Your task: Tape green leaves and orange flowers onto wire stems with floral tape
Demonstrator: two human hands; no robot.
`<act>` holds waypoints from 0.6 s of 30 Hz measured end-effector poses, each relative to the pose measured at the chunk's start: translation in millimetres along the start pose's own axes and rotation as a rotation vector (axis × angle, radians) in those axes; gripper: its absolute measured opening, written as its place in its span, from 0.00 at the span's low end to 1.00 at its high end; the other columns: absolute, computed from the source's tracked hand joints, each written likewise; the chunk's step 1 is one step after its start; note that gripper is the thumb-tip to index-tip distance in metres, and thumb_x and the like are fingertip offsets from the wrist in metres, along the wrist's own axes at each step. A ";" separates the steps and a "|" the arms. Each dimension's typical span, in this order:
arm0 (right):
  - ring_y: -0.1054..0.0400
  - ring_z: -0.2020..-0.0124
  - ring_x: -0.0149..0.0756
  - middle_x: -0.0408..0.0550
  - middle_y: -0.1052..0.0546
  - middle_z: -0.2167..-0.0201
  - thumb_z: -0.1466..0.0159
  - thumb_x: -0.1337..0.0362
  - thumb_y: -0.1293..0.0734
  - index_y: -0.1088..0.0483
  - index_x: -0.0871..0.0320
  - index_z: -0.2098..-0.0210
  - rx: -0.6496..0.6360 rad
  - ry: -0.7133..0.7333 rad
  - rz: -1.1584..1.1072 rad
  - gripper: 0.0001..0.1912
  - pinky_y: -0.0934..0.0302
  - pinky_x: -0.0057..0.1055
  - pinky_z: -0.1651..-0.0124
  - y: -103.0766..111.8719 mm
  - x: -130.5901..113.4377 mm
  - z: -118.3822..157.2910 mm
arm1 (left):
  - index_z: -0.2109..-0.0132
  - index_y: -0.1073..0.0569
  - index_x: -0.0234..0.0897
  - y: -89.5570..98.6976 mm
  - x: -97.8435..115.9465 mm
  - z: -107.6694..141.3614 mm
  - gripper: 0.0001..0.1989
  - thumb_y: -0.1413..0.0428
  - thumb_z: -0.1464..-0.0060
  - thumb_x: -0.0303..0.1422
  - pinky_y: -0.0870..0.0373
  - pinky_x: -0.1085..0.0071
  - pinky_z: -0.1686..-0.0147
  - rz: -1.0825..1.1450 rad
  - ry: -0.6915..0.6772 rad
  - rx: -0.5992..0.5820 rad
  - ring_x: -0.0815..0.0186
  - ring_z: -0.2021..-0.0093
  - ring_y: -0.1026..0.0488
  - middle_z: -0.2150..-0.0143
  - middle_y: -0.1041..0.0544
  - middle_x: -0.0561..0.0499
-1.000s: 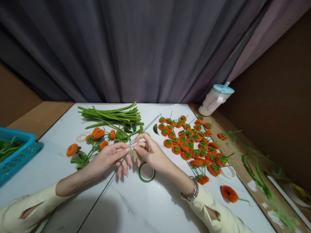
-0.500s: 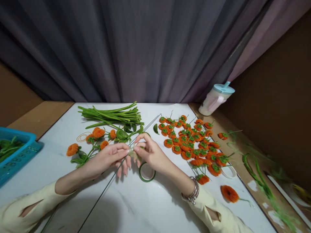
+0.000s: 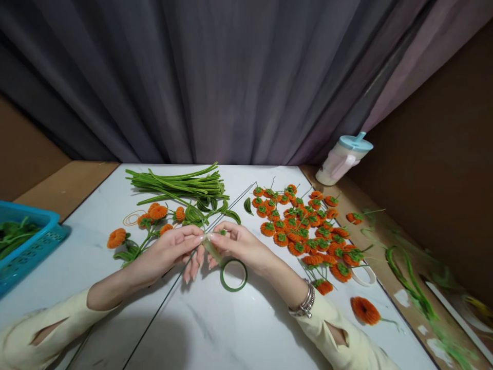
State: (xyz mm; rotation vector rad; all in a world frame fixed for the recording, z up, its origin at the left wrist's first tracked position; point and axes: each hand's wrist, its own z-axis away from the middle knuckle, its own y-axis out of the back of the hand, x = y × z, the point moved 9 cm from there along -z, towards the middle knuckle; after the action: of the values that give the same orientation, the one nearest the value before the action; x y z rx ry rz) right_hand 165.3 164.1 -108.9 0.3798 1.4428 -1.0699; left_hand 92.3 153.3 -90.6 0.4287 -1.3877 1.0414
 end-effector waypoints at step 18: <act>0.36 0.79 0.25 0.38 0.29 0.77 0.47 0.62 0.25 0.35 0.59 0.69 0.125 0.092 -0.184 0.14 0.46 0.24 0.75 -8.5 4.9 3.5 | 0.66 0.33 0.32 -0.4 -1.8 -0.4 0.17 0.43 0.45 0.44 0.31 0.78 0.83 -0.010 -0.035 -0.022 0.71 0.83 0.29 0.77 0.25 0.52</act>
State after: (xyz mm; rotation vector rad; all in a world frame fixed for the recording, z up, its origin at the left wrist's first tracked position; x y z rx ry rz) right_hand 159.8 155.3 -109.6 0.3952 1.5191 -1.3097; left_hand 93.1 152.8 -92.3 0.4391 -1.4253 1.0144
